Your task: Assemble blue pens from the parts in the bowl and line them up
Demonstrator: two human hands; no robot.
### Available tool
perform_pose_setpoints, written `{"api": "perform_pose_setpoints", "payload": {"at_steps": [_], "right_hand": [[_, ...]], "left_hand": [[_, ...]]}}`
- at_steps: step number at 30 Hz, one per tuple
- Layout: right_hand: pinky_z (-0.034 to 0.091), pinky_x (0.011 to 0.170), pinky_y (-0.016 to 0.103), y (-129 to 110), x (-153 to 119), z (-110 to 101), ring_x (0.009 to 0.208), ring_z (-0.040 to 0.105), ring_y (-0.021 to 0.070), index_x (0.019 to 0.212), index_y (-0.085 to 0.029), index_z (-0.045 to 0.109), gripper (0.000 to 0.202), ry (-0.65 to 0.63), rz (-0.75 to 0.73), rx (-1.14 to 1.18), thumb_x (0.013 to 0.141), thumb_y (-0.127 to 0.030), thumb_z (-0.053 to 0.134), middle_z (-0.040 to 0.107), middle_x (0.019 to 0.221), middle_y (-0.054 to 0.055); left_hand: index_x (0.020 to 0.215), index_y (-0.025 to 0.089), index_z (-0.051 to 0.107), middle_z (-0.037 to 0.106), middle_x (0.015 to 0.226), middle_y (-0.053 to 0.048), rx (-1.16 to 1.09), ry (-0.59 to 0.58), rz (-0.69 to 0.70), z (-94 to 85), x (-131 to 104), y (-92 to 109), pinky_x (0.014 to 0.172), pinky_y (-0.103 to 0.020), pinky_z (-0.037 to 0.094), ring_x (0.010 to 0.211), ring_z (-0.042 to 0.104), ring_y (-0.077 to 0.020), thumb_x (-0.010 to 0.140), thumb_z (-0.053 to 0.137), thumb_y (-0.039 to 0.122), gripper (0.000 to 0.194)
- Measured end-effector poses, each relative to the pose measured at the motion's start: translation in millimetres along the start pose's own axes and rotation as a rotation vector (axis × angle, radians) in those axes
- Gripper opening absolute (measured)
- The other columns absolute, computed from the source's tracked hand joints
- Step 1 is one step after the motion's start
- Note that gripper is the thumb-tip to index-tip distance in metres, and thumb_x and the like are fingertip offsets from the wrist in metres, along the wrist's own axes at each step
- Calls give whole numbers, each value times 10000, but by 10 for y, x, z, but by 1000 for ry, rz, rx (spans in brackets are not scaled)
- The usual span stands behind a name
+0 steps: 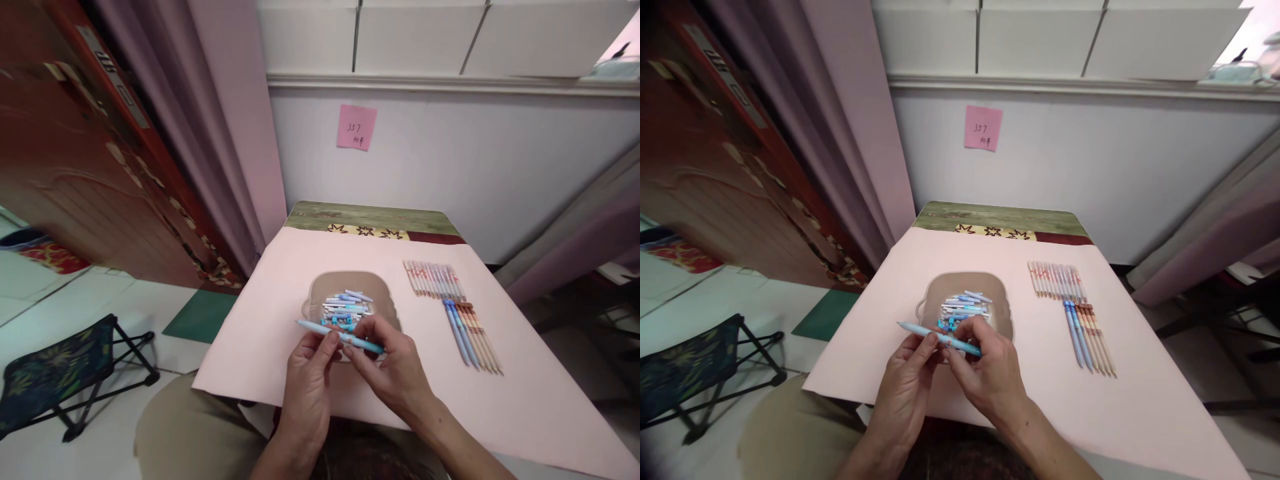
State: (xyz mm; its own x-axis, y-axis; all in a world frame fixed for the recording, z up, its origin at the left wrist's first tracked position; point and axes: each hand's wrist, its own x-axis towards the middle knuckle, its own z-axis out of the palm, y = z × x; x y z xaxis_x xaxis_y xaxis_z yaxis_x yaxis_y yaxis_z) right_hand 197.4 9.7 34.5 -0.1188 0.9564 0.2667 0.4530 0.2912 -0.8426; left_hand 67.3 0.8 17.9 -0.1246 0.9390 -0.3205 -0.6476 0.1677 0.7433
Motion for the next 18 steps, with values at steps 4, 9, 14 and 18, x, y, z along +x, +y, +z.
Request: {"api": "perform_pose_setpoints", "payload": {"at_steps": [4, 9, 14, 18], "right_hand": [[417, 508, 209, 10, 3, -11, 541, 577, 124, 719, -201, 636, 275, -68, -2, -35, 908, -348, 502, 646, 610, 2], [437, 519, 212, 7, 3, -17, 580, 604, 138, 840, -213, 649, 178, -63, -11, -37, 839, -386, 608, 688, 710, 8], [417, 507, 206, -9, -10, -25, 567, 596, 132, 755, -208, 641, 198, -62, -13, -67, 873, -348, 564, 663, 650, 0], [472, 559, 223, 25, -10, -54, 633, 642, 153, 904, -224, 698, 229, -90, 8, 10, 903, -376, 528, 689, 708, 20]], "left_hand": [[834, 132, 728, 699, 800, -46, 36, -3, 0, -4, -5, -6, 674, -221, 467, 697, 587, -116, 679, 786, 249, 203], [816, 127, 731, 707, 791, -54, 29, 5, -2, 20, -12, 13, 701, -239, 478, 720, 610, -139, 658, 798, 248, 210], [831, 127, 728, 711, 801, -50, 39, -5, -14, 10, -11, -5, 693, -219, 471, 729, 610, -128, 674, 791, 239, 203], [839, 127, 716, 701, 815, -43, -44, 10, -39, -20, 16, -4, 667, -209, 479, 708, 603, -110, 691, 783, 238, 196]]}}
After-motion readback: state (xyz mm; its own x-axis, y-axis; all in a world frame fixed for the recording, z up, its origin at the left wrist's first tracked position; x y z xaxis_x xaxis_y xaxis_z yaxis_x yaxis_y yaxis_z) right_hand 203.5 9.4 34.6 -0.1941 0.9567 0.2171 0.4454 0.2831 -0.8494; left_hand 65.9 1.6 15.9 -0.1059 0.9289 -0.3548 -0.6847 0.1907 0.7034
